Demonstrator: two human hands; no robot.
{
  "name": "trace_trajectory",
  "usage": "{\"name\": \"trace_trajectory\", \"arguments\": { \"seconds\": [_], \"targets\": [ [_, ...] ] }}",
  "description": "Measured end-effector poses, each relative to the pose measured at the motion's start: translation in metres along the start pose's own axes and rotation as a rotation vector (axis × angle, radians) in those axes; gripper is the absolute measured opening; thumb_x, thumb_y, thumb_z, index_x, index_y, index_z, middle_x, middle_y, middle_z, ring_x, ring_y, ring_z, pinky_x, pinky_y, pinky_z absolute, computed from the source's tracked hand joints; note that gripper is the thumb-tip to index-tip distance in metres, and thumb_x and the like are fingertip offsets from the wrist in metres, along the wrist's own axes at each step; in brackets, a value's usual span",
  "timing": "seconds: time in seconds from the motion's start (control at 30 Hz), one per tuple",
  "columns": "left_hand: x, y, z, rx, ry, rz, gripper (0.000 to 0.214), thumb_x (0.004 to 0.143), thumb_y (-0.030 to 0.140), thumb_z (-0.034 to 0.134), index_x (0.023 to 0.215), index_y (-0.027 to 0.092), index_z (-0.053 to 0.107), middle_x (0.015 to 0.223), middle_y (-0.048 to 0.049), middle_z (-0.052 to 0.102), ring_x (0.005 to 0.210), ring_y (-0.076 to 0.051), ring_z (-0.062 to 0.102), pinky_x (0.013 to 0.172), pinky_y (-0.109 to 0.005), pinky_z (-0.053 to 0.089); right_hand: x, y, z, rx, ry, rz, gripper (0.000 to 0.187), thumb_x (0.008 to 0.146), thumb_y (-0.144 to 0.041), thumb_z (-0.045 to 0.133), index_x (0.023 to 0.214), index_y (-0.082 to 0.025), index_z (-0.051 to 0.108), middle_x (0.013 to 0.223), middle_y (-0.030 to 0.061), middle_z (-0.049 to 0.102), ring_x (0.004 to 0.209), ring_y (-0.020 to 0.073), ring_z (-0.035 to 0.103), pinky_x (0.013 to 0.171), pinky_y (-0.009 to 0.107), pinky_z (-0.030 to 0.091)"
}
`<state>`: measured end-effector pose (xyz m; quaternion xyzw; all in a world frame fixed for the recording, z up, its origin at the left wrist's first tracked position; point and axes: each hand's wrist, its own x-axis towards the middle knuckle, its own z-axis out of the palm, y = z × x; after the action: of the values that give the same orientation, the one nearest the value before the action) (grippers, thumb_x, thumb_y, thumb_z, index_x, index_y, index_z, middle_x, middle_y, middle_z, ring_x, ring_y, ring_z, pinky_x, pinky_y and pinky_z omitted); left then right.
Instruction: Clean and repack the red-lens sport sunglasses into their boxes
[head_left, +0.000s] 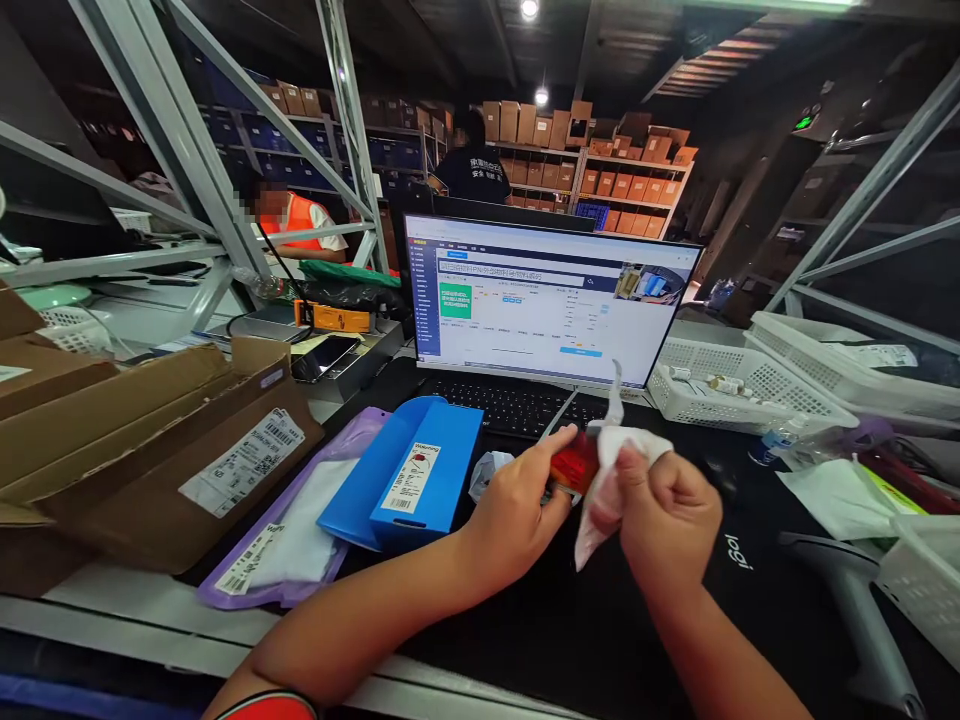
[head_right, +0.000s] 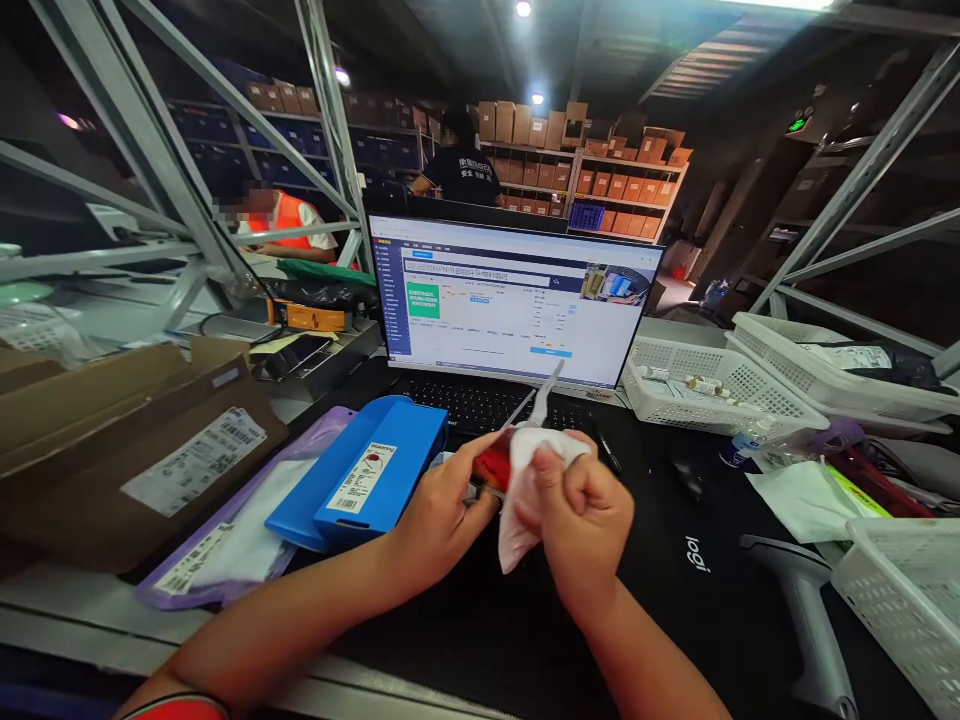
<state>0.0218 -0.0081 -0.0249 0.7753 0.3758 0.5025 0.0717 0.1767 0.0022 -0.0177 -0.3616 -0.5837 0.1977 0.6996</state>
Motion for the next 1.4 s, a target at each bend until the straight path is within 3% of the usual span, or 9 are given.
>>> {"name": "trace_trajectory", "arguments": {
  "seconds": [0.17, 0.4, 0.6, 0.73, 0.9, 1.03, 1.2, 1.3, 1.4],
  "targets": [
    [0.003, 0.001, -0.012, -0.081, -0.043, -0.217, 0.048, 0.092, 0.019, 0.051, 0.140, 0.016, 0.048, 0.131, -0.0106, 0.067, 0.118, -0.024, 0.066, 0.101, -0.038, 0.054, -0.012, 0.007, 0.019, -0.174, -0.056, -0.423, 0.053, 0.083, -0.013, 0.071, 0.051, -0.018, 0.030, 0.048, -0.0130, 0.025, 0.044, 0.0039, 0.025, 0.092, 0.036, 0.049],
    [0.007, 0.001, -0.015, -0.034, -0.259, -0.059, 0.058, 0.089, 0.008, 0.047, 0.146, 0.019, 0.042, 0.147, -0.0080, 0.055, 0.137, -0.023, 0.051, 0.116, -0.042, 0.042, 0.008, 0.002, 0.003, 0.108, 0.018, 0.294, 0.060, 0.081, -0.042, 0.077, 0.059, -0.023, 0.024, 0.051, -0.0100, 0.029, 0.045, 0.0063, 0.026, 0.040, 0.021, 0.023],
    [0.006, -0.006, -0.017, -0.042, -0.164, -0.108, 0.054, 0.091, 0.014, 0.051, 0.145, 0.014, 0.044, 0.143, -0.0124, 0.058, 0.132, -0.026, 0.056, 0.110, -0.042, 0.049, -0.020, 0.009, 0.021, -0.114, -0.015, -0.101, 0.058, 0.085, -0.032, 0.072, 0.050, -0.020, 0.027, 0.045, -0.0104, 0.027, 0.045, 0.0055, 0.026, 0.057, 0.024, 0.040],
    [0.013, -0.002, -0.029, -0.022, -0.279, -0.027, 0.053, 0.090, 0.011, 0.049, 0.143, 0.015, 0.048, 0.144, -0.0104, 0.058, 0.135, -0.026, 0.054, 0.116, -0.043, 0.043, -0.003, 0.008, 0.018, 0.058, -0.096, 0.130, 0.061, 0.079, -0.038, 0.077, 0.054, -0.021, 0.024, 0.051, -0.0095, 0.027, 0.049, 0.0060, 0.024, 0.049, 0.021, 0.030],
    [0.022, -0.006, -0.041, 0.003, -0.262, -0.022, 0.054, 0.092, 0.011, 0.047, 0.145, 0.018, 0.047, 0.146, -0.0083, 0.057, 0.136, -0.023, 0.053, 0.118, -0.041, 0.040, 0.054, 0.012, -0.030, 0.085, -0.195, 0.292, 0.061, 0.078, -0.048, 0.076, 0.059, -0.023, 0.023, 0.054, -0.0090, 0.024, 0.051, 0.0071, 0.021, 0.046, 0.021, 0.022],
    [0.026, -0.019, -0.056, 0.014, -0.164, -0.069, 0.051, 0.092, 0.013, 0.051, 0.143, 0.018, 0.050, 0.135, -0.0082, 0.064, 0.121, -0.021, 0.063, 0.107, -0.034, 0.049, 0.096, 0.040, -0.098, -0.507, -0.439, 0.182, 0.045, 0.079, -0.043, 0.071, 0.061, -0.022, 0.036, 0.055, -0.0069, 0.035, 0.052, 0.0092, 0.032, 0.049, 0.023, 0.026],
    [0.031, -0.025, -0.072, -0.021, -0.067, -0.113, 0.054, 0.090, 0.013, 0.056, 0.143, 0.021, 0.050, 0.133, -0.0067, 0.065, 0.107, -0.018, 0.068, 0.096, -0.029, 0.054, 0.116, 0.081, -0.137, -1.052, -0.783, 0.422, 0.030, 0.083, -0.035, 0.065, 0.110, -0.021, 0.064, 0.068, 0.0014, 0.062, 0.064, 0.0227, 0.060, 0.060, 0.032, 0.045],
    [0.033, -0.024, -0.073, 0.010, -0.117, -0.075, 0.054, 0.090, 0.012, 0.054, 0.143, 0.019, 0.050, 0.140, -0.0077, 0.060, 0.122, -0.021, 0.061, 0.106, -0.031, 0.048, 0.107, 0.069, -0.116, -1.225, -0.584, 0.180, 0.053, 0.085, -0.032, 0.065, 0.135, -0.018, 0.055, 0.097, 0.0137, 0.070, 0.085, 0.0323, 0.066, 0.078, 0.047, 0.052],
    [0.033, -0.022, -0.071, 0.004, -0.207, 0.010, 0.059, 0.088, 0.008, 0.050, 0.146, 0.022, 0.047, 0.146, -0.0070, 0.055, 0.131, -0.021, 0.055, 0.111, -0.033, 0.045, 0.084, 0.035, -0.076, -0.936, -0.385, -0.292, 0.065, 0.090, -0.030, 0.061, 0.150, -0.025, 0.038, 0.134, 0.0167, 0.057, 0.092, 0.0272, 0.066, 0.093, 0.049, 0.051]
  ]
}}
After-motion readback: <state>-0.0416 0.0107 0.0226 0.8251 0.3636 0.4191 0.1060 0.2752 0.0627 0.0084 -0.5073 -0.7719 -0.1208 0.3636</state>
